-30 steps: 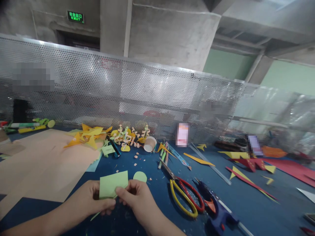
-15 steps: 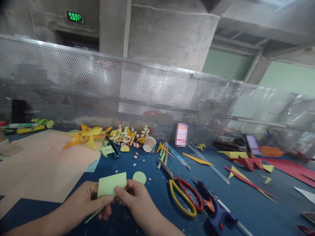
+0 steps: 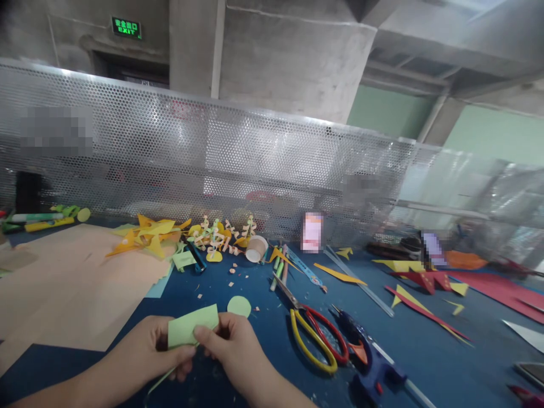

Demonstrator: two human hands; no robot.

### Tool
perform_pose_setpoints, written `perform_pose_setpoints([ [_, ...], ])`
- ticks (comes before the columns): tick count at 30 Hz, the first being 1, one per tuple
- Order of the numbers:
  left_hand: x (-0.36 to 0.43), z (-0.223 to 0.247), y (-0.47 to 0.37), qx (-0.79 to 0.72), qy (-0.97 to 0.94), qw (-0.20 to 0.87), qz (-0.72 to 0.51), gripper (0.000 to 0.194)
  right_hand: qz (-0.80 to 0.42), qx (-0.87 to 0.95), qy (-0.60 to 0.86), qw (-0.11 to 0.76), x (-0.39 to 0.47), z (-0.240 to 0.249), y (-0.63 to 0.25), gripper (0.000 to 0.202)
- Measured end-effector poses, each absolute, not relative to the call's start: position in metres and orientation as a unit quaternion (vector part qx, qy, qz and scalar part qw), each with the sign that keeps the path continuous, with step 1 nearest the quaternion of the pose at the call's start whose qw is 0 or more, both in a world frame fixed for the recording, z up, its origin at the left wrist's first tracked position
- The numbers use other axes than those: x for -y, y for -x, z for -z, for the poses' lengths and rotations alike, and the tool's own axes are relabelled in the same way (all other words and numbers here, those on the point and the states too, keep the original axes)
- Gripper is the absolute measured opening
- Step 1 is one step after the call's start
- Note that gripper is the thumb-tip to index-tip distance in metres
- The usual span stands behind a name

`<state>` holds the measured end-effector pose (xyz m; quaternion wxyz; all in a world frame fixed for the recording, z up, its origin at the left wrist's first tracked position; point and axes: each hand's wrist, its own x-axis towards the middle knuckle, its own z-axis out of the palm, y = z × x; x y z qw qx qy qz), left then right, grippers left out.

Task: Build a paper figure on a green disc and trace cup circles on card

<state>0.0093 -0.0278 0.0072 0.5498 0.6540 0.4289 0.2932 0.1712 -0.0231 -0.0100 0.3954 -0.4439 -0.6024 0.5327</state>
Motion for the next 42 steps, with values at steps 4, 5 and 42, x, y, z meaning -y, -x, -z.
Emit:
perform_pose_setpoints([
  [4, 0.029, -0.005, -0.01, -0.427, -0.655, 0.551, -0.293, 0.024, -0.52, 0.611, 0.447, 0.396, 0.023, 0.012, -0.172, 0.047],
  [5, 0.029, -0.005, -0.01, -0.424, -0.654, 0.552, -0.297, 0.025, -0.518, 0.612, 0.446, 0.398, 0.023, 0.011, -0.172, 0.046],
  [42, 0.028, -0.003, -0.01, -0.383, -0.639, 0.61, -0.269, 0.036, -0.556, 0.595, 0.403, 0.417, 0.027, 0.002, -0.17, 0.039],
])
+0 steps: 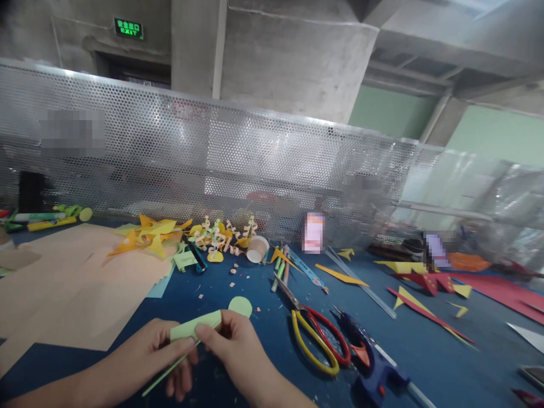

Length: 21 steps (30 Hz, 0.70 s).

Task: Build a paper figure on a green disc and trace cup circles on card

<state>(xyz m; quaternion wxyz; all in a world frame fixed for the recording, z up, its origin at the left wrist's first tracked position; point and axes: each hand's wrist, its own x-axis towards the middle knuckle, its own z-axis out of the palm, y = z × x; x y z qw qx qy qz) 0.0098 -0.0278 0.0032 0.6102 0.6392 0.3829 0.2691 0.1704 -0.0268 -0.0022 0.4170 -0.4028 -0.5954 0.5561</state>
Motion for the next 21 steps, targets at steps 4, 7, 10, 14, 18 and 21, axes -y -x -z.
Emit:
perform_pose_setpoints([
  [4, 0.0276, -0.0037, -0.0077, -0.386, -0.678, 0.57, -0.258, 0.03, -0.562, 0.588, 0.415, 0.407, 0.0273, 0.0026, -0.1692, 0.043],
  [7, 0.0262, -0.0015, -0.0074, -0.403, -0.684, 0.546, -0.265, 0.019, -0.548, 0.581, 0.444, 0.406, 0.0269, 0.0034, -0.1691, 0.046],
  [10, 0.0255, -0.0013, -0.009, -0.412, -0.671, 0.553, -0.273, 0.016, -0.526, 0.588, 0.465, 0.401, 0.0259, 0.0053, -0.1698, 0.048],
  [14, 0.0269, -0.0058, -0.0102, -0.399, -0.675, 0.564, -0.258, 0.028, -0.51, 0.599, 0.474, 0.394, 0.024, 0.0063, -0.1705, 0.049],
  [18, 0.0262, -0.0045, -0.0065, -0.364, -0.643, 0.618, -0.268, 0.028, -0.532, 0.599, 0.445, 0.4, 0.0232, 0.0037, -0.1711, 0.045],
  [21, 0.0243, -0.0004, -0.0033, -0.34, -0.619, 0.653, -0.272, 0.029, -0.547, 0.591, 0.435, 0.403, 0.0231, 0.0038, -0.1721, 0.041],
])
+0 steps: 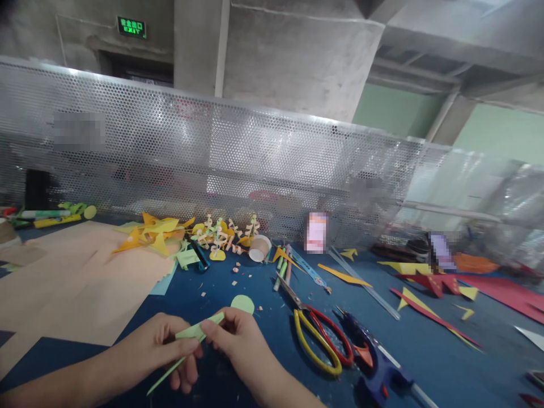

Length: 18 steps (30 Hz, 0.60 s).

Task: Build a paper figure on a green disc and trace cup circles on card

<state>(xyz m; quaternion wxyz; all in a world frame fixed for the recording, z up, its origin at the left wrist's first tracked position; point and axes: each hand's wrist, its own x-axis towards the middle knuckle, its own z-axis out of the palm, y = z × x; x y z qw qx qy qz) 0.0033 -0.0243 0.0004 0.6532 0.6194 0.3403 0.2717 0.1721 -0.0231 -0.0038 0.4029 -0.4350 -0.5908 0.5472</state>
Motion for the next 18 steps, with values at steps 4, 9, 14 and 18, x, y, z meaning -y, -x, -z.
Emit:
perform_pose_setpoints([
  [4, 0.0243, -0.0008, -0.0031, -0.328, -0.602, 0.682, -0.256, 0.03, -0.544, 0.587, 0.449, 0.397, 0.0223, 0.0076, -0.1737, 0.042],
  [9, 0.0284, -0.0065, -0.0057, -0.353, -0.602, 0.677, -0.232, 0.035, -0.527, 0.594, 0.471, 0.385, 0.0224, 0.0074, -0.1738, 0.047],
  [14, 0.0296, -0.0058, -0.0065, -0.353, -0.618, 0.663, -0.232, 0.032, -0.507, 0.596, 0.485, 0.39, 0.0247, 0.0018, -0.1719, 0.049],
  [18, 0.0321, -0.0062, -0.0099, -0.363, -0.61, 0.666, -0.228, 0.041, -0.49, 0.601, 0.495, 0.391, 0.025, 0.0008, -0.171, 0.052],
])
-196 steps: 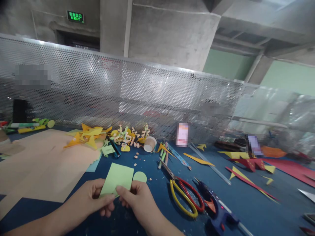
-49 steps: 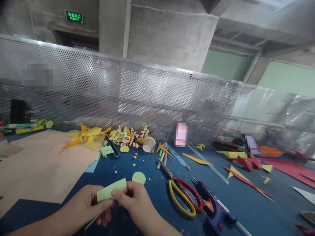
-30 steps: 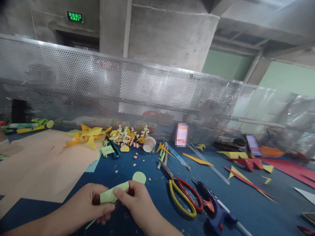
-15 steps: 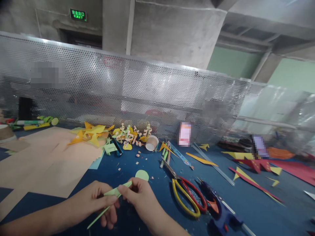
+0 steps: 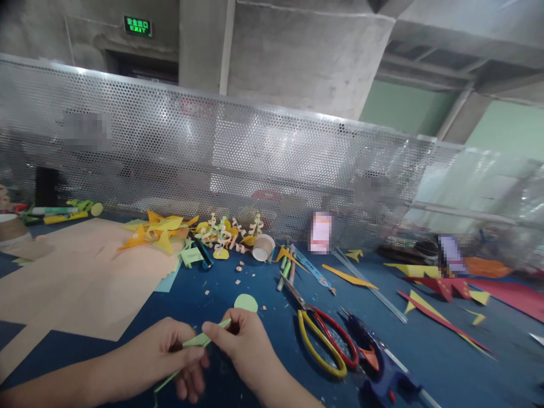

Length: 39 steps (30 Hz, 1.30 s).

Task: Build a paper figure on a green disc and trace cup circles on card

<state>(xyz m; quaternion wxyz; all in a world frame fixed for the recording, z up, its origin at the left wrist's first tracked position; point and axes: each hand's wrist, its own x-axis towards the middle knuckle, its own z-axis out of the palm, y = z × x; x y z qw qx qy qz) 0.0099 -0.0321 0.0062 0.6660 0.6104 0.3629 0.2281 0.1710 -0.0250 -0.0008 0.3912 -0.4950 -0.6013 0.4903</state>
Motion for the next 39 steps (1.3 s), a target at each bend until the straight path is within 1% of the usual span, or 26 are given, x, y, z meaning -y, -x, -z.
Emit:
perform_pose_setpoints([
  [4, 0.035, -0.005, -0.012, -0.358, -0.599, 0.68, -0.225, 0.049, -0.468, 0.619, 0.496, 0.39, 0.024, 0.003, -0.172, 0.051],
  [9, 0.03, -0.002, -0.009, -0.343, -0.589, 0.691, -0.242, 0.048, -0.488, 0.634, 0.446, 0.402, 0.022, 0.003, -0.174, 0.044],
  [14, 0.026, 0.002, -0.007, -0.347, -0.606, 0.672, -0.248, 0.048, -0.505, 0.618, 0.43, 0.422, 0.021, 0.001, -0.175, 0.042],
  [18, 0.026, 0.0, -0.006, -0.359, -0.667, 0.602, -0.253, 0.049, -0.496, 0.62, 0.435, 0.425, 0.021, 0.0, -0.175, 0.043],
  [21, 0.027, -0.005, -0.005, -0.365, -0.718, 0.535, -0.255, 0.049, -0.49, 0.62, 0.435, 0.431, 0.021, 0.0, -0.175, 0.043],
  [24, 0.028, -0.008, -0.005, -0.382, -0.756, 0.466, -0.255, 0.045, -0.471, 0.621, 0.452, 0.434, 0.02, 0.001, -0.176, 0.046],
  [33, 0.034, -0.009, -0.006, -0.398, -0.854, 0.251, -0.222, 0.04, -0.451, 0.621, 0.485, 0.42, 0.022, 0.003, -0.174, 0.047],
  [36, 0.036, -0.011, -0.007, -0.394, -0.867, 0.214, -0.216, 0.041, -0.445, 0.622, 0.487, 0.421, 0.023, 0.003, -0.173, 0.048],
  [39, 0.037, -0.012, -0.008, -0.402, -0.863, 0.214, -0.221, 0.041, -0.447, 0.625, 0.478, 0.425, 0.023, 0.001, -0.173, 0.048],
])
